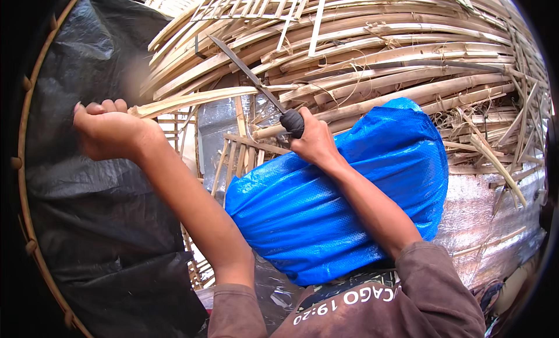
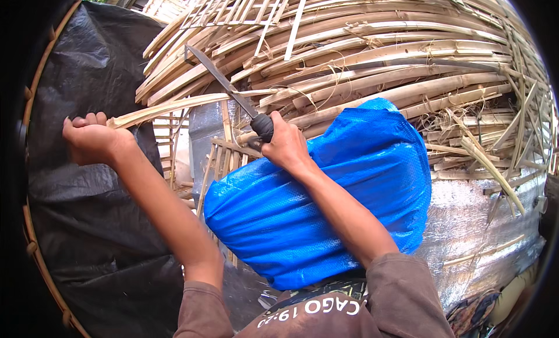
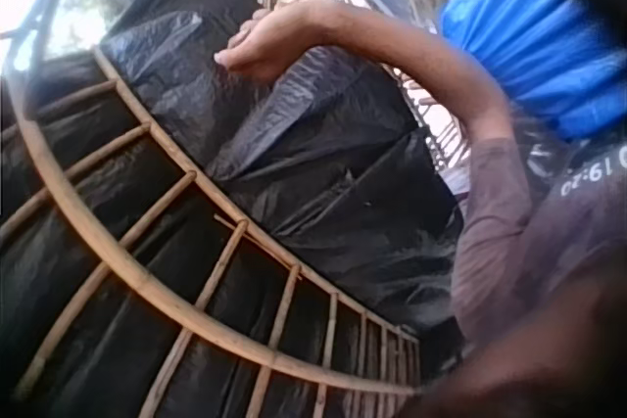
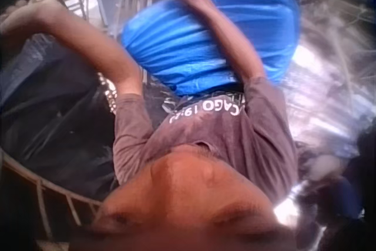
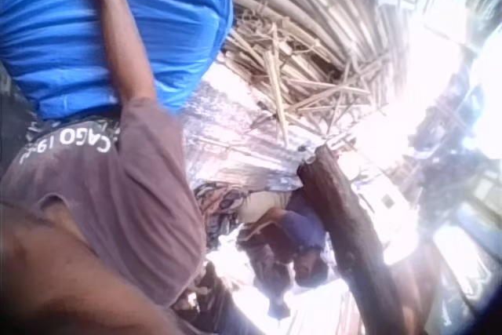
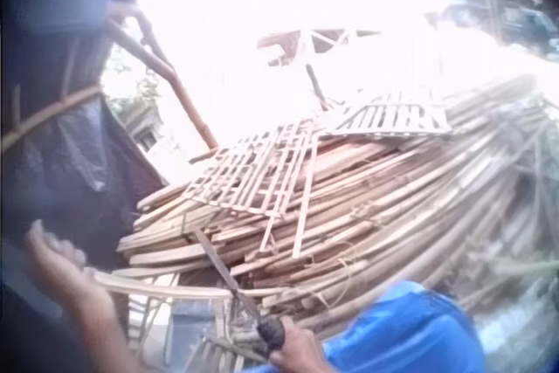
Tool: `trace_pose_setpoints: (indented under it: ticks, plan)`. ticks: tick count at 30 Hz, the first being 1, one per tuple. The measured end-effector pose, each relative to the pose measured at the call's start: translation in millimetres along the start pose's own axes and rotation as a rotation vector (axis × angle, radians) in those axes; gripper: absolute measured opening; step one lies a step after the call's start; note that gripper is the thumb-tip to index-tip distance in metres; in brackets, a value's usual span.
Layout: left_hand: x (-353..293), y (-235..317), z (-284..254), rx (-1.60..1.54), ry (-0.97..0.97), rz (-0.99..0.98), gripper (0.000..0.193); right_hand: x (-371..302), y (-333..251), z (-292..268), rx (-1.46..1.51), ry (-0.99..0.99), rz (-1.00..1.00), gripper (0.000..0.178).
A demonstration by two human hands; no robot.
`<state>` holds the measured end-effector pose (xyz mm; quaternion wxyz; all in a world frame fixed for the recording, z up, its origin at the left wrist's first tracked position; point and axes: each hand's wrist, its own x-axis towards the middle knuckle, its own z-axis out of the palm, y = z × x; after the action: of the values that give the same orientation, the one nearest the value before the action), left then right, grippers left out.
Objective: The person splits thin strips of bamboo from a larger piece using a large knife.
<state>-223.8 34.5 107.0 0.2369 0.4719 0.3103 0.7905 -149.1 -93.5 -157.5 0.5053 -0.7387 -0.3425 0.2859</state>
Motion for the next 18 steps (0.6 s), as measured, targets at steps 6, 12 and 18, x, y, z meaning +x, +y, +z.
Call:
trace_pose_setpoints:
  ticks: [6, 12, 18]
  plan:
    - [4, -5, -3, 0.044, 0.03, 0.007, 0.036, 2, -6, 0, -0.032, -0.004, 0.012, 0.039]
    - [-2, -3, 8, 0.0, 0.041, 0.082, 0.037, -23, -70, -23, 0.228, -0.026, -0.418, 0.045]
    - [1, -5, 2, -0.002, -0.022, 0.003, 0.039, 5, 16, 3, -0.019, -0.008, 0.058, 0.041]
